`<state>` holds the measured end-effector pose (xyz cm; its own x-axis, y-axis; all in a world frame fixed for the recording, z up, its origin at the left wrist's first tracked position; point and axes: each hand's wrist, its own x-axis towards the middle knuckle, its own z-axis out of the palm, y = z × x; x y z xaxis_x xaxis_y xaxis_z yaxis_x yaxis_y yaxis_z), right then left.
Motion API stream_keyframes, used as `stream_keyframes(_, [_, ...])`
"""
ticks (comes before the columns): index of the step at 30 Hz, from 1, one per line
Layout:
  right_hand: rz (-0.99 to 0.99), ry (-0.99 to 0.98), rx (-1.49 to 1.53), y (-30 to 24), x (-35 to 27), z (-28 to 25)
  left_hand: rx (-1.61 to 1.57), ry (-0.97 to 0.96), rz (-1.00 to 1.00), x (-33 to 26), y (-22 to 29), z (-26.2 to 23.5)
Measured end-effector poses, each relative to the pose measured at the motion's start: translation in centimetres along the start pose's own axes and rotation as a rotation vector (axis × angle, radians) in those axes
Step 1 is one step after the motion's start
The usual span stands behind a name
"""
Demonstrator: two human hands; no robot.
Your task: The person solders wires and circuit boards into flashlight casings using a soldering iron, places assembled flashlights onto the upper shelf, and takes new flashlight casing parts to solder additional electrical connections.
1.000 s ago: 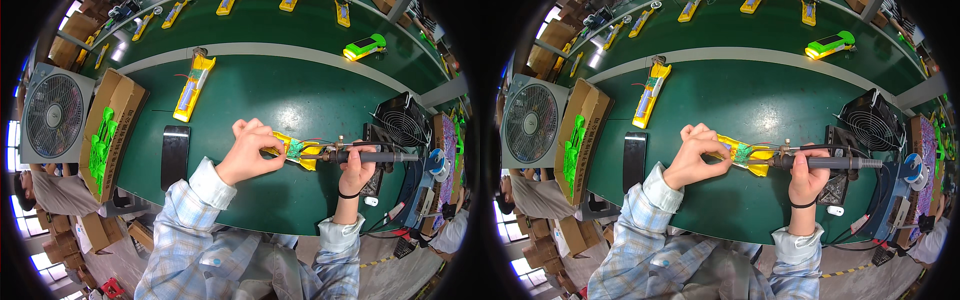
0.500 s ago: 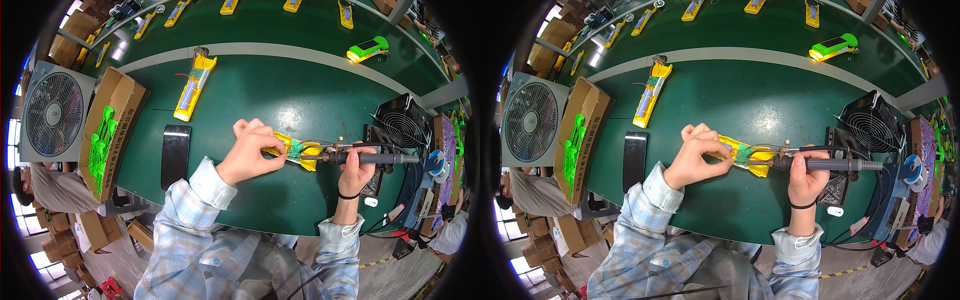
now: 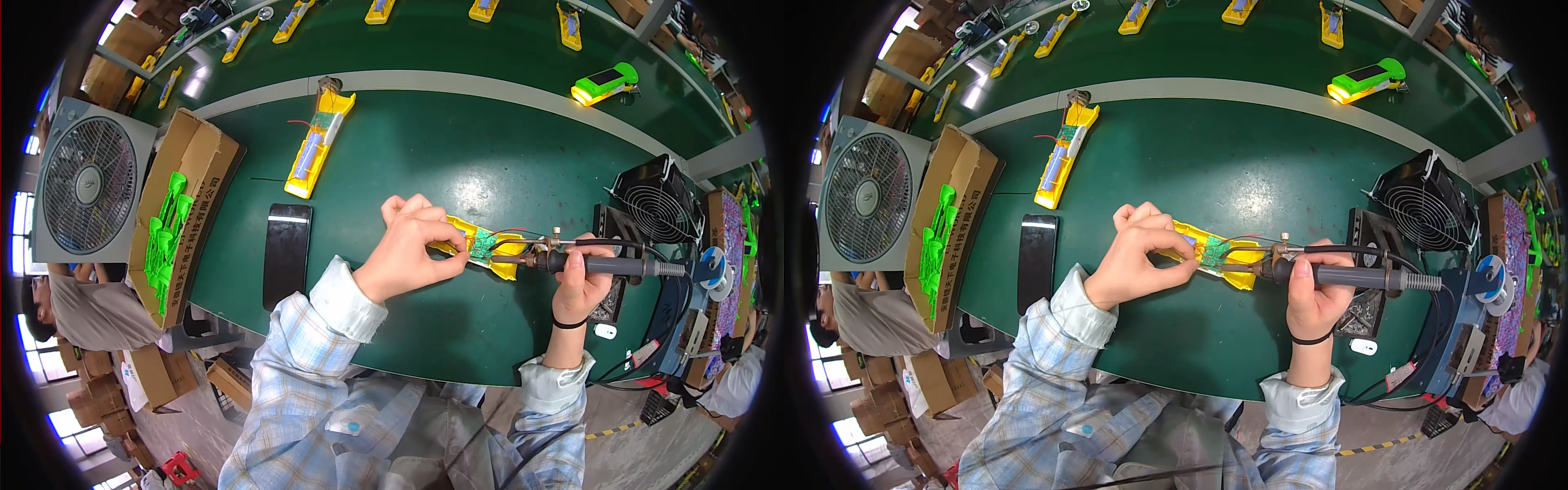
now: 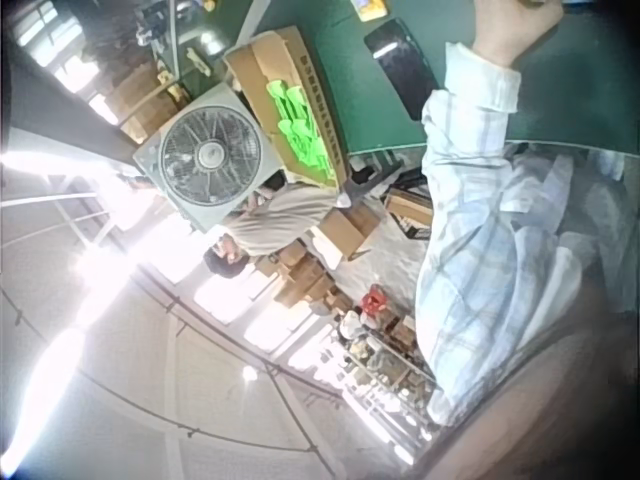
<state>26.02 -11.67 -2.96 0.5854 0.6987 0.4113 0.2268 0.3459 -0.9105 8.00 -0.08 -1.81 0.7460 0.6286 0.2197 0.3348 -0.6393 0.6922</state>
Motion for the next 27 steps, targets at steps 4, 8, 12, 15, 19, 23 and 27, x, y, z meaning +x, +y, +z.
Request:
stream_keyframes(4, [-0.02,-0.005,-0.01,0.19,-0.02,-0.1,0.001,0.003,-0.003,-0.05,-0.01,0.0])
stream_keyframes(8, [-0.027,0.006,0.069,-0.37,0.16,0.14,0.02,-0.003,-0.004,-0.06,0.08,-0.1])
stream_keyframes(12, [-0.033,0.022,0.077,-0.12,0.06,0.16,0.007,0.001,-0.005,-0.03,0.01,-0.03])
stream_keyframes(15, [-0.01,0.01,0.075,-0.15,-0.04,0.1,0.008,0.007,-0.001,-0.03,-0.08,0.08])
stream_keyframes(19, [-0.038,-0.015,0.035,0.15,0.01,0.0,0.016,-0.008,-0.021,-0.05,0.12,-0.1])
stream_keyframes(23, [0.015,-0.005,0.04,0.18,-0.15,-0.01,0.01,-0.008,-0.019,-0.04,0.05,-0.01])
stream_keyframes(27, [-0.008,-0.01,0.023,0.31,-0.14,-0.15,0.011,-0.003,-0.016,-0.03,0.05,0.02])
